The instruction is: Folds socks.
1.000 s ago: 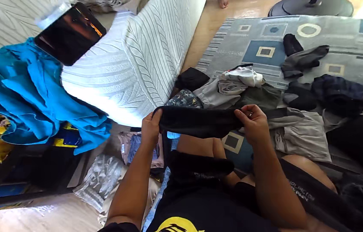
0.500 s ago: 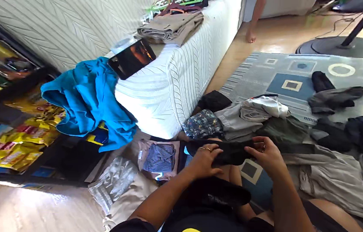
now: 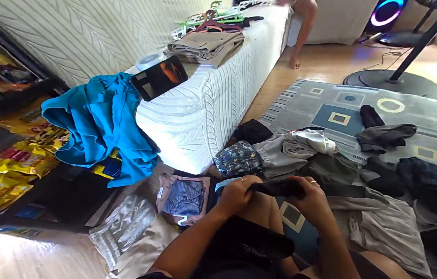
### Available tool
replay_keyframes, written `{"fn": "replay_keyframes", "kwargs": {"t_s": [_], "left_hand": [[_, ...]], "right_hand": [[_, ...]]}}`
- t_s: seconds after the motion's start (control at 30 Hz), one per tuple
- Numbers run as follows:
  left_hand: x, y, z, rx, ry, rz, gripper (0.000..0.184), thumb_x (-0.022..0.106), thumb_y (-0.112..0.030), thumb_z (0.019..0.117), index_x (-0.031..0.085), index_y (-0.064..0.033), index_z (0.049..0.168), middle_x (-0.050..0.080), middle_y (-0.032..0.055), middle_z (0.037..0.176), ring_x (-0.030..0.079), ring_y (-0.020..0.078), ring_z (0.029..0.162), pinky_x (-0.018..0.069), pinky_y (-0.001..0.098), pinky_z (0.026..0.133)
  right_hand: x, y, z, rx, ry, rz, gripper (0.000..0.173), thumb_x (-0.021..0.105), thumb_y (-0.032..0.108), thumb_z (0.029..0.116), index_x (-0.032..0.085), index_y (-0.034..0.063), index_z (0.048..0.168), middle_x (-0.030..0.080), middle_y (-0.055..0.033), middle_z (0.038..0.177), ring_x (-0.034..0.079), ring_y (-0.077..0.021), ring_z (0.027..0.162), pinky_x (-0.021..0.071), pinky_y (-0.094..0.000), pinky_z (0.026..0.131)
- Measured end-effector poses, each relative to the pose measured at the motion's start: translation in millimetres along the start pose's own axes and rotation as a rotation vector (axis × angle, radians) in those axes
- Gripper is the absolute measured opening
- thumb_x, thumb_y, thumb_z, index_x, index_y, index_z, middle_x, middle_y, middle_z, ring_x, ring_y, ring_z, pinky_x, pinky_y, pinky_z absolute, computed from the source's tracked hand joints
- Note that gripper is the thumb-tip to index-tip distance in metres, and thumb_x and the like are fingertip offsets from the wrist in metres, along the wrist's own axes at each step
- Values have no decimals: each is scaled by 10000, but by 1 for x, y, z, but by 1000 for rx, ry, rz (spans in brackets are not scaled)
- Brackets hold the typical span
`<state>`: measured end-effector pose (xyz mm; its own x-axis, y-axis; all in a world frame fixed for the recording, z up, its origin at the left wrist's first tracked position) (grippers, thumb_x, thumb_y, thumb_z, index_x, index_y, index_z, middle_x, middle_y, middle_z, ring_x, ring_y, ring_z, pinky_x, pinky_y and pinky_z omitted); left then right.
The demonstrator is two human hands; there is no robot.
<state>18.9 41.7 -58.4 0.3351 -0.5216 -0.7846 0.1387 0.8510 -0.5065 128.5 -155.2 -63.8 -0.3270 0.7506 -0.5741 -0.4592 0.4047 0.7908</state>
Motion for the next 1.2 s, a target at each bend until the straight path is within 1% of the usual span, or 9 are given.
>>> {"fn": "replay_keyframes", "kwargs": {"t_s": [0.13,0.2,0.3,0.43,0.53,0.73,0.93,1.07,1.2], "left_hand": [[-24,-8,10,-121,100,-63,329,546,-242,1048,699,10,1195,739,184,1077,724,318,1013,554,522,901],[-33,-5,15,-213,228,-174,409,539,-371,1058,684,0,1146,718,146,983,697,241,927,545,471,859],[-36,1,21,-274,360,-228,492,496,-453,1066,680,3,1075,667,112,883,630,180,812,511,404,778],[-16,15,22,-342,491,-165,546,544,-489,1040,623,-40,1340,664,190,1272,625,300,1218,460,524,1070],[-3,7,25,-279,461,-272,579,657,-437,991,580,-27,1392,635,188,1339,594,276,1271,434,460,1118],[-11,-11,35,-57,146,-256,410,637,-350,1008,717,28,1145,739,180,1052,709,271,1017,540,481,937],[-9,-11,46,-199,139,-163,501,579,-401,1037,601,3,1332,719,177,985,703,317,898,550,520,852],[-10,-17,42,-81,106,-238,460,705,-323,962,625,42,1231,702,175,1066,679,280,978,545,448,900],[-13,-27,38,92,3,-58,351,676,-277,983,698,25,1161,731,193,1073,722,321,997,577,482,894]], "right_hand": [[-7,0,-1,-203,-140,100,361,850,170,701,756,6,1010,601,-280,1316,550,-453,1229,446,-595,1019],[-9,0,-2,-217,-73,269,378,834,276,748,730,21,1008,653,-151,1292,601,-234,1219,505,-409,1020],[-2,3,-3,-112,-12,573,373,822,200,776,681,33,1079,728,18,992,691,-24,901,599,-223,810],[20,-2,-2,175,35,642,350,772,121,822,625,8,1118,707,-40,910,683,-92,727,592,-269,626],[27,-2,-2,158,98,670,361,765,120,817,611,14,1127,704,-34,921,684,-96,731,594,-268,618],[10,7,-2,-23,-114,686,259,716,1,817,637,20,1062,717,30,924,695,-31,829,610,-229,749],[9,12,-5,189,-281,737,432,701,4,875,480,-26,1245,665,-64,993,689,-69,752,603,-239,618],[3,11,-5,167,-283,822,412,705,14,852,512,-5,1216,685,-15,979,703,-52,821,621,-233,728],[8,17,-6,83,-192,900,564,798,70,741,520,18,1229,697,0,1017,710,-73,899,627,-264,792]]}}
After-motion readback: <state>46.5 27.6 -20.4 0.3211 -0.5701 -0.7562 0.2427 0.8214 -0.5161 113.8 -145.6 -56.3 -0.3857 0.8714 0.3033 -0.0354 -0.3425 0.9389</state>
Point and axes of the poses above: each hand's wrist, its own z-axis towards the middle knuckle, its own x-axis out of the palm, y = z × x, the point moved 5 cm from there along z, towards the middle knuckle
